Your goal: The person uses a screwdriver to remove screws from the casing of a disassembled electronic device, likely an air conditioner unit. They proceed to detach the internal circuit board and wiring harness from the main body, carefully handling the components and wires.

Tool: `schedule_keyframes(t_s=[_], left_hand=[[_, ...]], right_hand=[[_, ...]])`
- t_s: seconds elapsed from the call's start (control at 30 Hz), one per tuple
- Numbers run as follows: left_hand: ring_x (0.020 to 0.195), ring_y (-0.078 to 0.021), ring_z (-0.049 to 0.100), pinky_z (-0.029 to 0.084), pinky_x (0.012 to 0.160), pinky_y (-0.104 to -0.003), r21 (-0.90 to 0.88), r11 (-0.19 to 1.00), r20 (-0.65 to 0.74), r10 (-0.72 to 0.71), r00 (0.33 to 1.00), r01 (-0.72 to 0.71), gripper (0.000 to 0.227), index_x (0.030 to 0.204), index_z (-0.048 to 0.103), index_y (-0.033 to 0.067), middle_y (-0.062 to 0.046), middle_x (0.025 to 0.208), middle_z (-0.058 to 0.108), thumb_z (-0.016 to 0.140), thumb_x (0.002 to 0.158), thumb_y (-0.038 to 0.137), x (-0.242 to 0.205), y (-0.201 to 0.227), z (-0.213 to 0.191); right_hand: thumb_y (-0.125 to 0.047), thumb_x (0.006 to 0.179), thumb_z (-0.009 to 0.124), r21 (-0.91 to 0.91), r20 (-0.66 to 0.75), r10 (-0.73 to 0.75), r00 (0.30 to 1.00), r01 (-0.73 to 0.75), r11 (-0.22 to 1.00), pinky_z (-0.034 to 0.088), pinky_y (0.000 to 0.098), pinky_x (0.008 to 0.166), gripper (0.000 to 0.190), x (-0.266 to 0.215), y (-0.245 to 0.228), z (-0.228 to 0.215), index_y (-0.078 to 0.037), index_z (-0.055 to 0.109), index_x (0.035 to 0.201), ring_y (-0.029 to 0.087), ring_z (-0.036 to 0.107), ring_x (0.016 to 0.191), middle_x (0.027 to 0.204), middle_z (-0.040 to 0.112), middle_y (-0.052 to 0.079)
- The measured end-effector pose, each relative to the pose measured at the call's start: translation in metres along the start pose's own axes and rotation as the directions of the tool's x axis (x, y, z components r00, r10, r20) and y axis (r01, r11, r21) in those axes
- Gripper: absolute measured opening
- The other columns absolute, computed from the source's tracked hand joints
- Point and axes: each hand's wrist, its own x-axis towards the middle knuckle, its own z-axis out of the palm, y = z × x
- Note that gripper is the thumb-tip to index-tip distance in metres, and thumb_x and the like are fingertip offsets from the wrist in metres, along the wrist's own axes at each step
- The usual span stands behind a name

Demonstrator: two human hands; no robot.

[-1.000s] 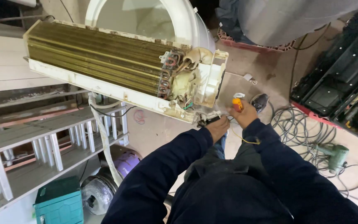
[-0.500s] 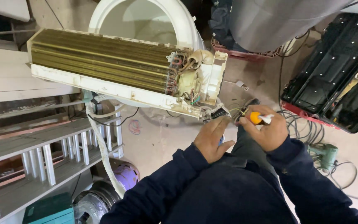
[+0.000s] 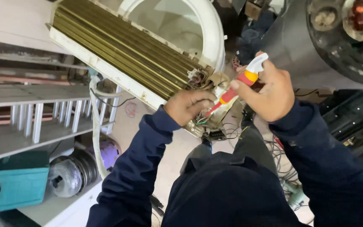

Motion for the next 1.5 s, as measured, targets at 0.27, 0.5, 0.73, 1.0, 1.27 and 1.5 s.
schedule_keyframes(t_s=[0.27,0.5,0.73,1.0,1.27,1.5], left_hand=[[0.098,-0.0334,0.069,0.055,0.087,-0.04,0.227,0.895,-0.677,-0.138,0.723,0.383,0.014,0.112,0.072,0.0036,-0.015,0.107,0.073,0.065,0.1,0.008,-0.044,-0.006,-0.019],[0.11,-0.0345,0.067,0.053,0.098,-0.042,0.217,0.931,-0.694,-0.065,0.717,0.294,0.014,0.111,0.071,0.0052,-0.013,0.113,0.072,0.063,0.099,0.004,-0.064,-0.025,0.003],[0.106,-0.031,0.07,0.056,0.094,-0.039,0.026,0.989,-0.459,-0.117,0.88,0.145,0.016,0.115,0.071,0.0033,-0.015,0.113,0.071,0.063,0.101,0.005,-0.035,-0.038,-0.017],[0.107,-0.0334,0.067,0.053,0.096,-0.042,0.18,0.972,-0.568,-0.023,0.823,0.152,0.016,0.115,0.07,0.0049,-0.014,0.114,0.07,0.065,0.1,0.002,-0.05,-0.023,0.01],[0.132,-0.042,0.053,0.041,0.114,-0.048,0.421,0.747,-0.818,0.067,0.571,0.515,0.042,0.136,0.059,-0.0011,-0.026,0.147,0.052,0.06,0.094,-0.002,-0.076,-0.041,0.052],[0.151,-0.0429,0.041,0.033,0.126,-0.051,0.392,0.742,-0.844,0.056,0.533,0.543,0.048,0.147,0.051,-0.0027,-0.026,0.158,0.042,0.054,0.099,-0.003,-0.075,-0.06,0.071]], right_hand=[[-0.006,0.102,0.071,0.194,-0.046,-0.172,0.984,0.178,0.965,0.054,0.0351,0.104,0.02,0.05,0.019,-0.001,0.008,0.062,0.111,0.023,0.072,0.106,0.103,0.072,0.014],[-0.008,0.103,0.073,0.134,0.095,-0.202,0.975,0.189,0.973,0.056,0.0354,0.097,0.014,0.063,0.017,0.027,0.002,0.065,0.109,0.026,0.075,0.108,0.103,0.073,0.016],[-0.01,0.102,0.072,0.082,0.196,-0.166,0.966,0.153,0.985,0.057,0.036,0.092,0.016,0.063,0.01,0.025,0.002,0.067,0.11,0.026,0.074,0.102,0.108,0.073,0.017],[-0.008,0.105,0.068,0.103,0.218,-0.157,0.963,0.137,0.985,0.055,0.0362,0.103,0.011,0.045,0.032,0.002,0.003,0.067,0.107,0.027,0.074,0.109,0.103,0.074,0.015],[-0.007,0.1,0.071,0.144,0.218,-0.133,0.967,0.103,0.984,0.056,0.0354,0.092,0.016,0.039,0.04,0.014,0.004,0.065,0.108,0.027,0.074,0.106,0.113,0.073,0.019],[-0.007,0.103,0.07,0.163,0.208,-0.205,0.956,0.172,0.971,0.056,0.0372,0.1,0.013,0.037,0.042,0.017,0.003,0.066,0.109,0.029,0.073,0.115,0.107,0.073,0.016]])
